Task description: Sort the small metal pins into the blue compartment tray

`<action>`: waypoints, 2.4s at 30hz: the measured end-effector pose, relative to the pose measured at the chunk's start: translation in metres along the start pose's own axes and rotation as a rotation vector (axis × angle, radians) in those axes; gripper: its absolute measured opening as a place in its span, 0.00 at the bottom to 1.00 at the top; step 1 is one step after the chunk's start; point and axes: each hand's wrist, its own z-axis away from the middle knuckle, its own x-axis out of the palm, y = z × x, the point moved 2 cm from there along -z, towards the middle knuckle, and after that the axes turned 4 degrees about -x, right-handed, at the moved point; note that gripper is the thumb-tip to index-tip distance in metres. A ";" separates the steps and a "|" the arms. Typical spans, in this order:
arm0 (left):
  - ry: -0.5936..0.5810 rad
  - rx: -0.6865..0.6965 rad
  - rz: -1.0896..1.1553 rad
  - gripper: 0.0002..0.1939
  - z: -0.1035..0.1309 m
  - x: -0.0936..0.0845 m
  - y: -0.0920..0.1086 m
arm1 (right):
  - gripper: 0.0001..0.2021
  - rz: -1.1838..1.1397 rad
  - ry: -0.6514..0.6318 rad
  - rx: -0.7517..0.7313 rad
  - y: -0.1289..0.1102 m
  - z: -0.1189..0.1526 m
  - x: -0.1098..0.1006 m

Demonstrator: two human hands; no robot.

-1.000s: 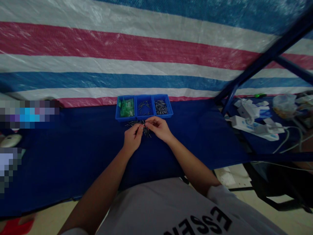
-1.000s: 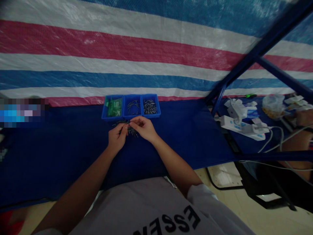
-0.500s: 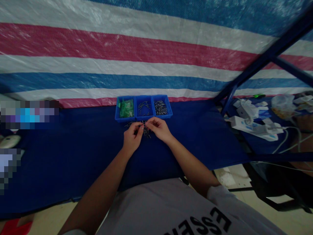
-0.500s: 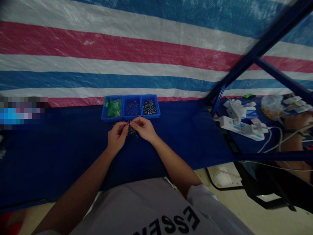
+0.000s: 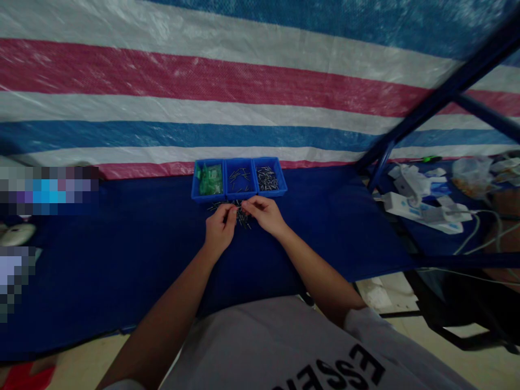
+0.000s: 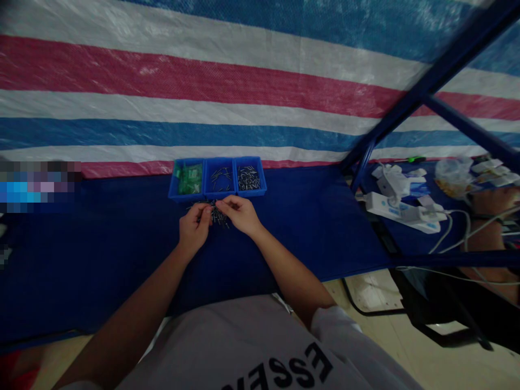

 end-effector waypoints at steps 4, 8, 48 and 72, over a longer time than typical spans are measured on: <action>-0.002 0.004 0.026 0.10 0.000 0.000 0.001 | 0.18 -0.019 0.005 0.000 0.000 0.000 0.000; 0.013 -0.009 0.045 0.10 0.000 0.001 -0.002 | 0.19 -0.016 0.018 -0.004 -0.001 -0.001 -0.001; 0.014 0.010 0.035 0.10 0.000 0.002 -0.006 | 0.18 0.021 0.016 0.000 0.000 0.000 -0.001; 0.007 -0.019 0.024 0.10 0.000 0.001 -0.004 | 0.17 0.014 0.014 -0.007 0.002 0.000 0.000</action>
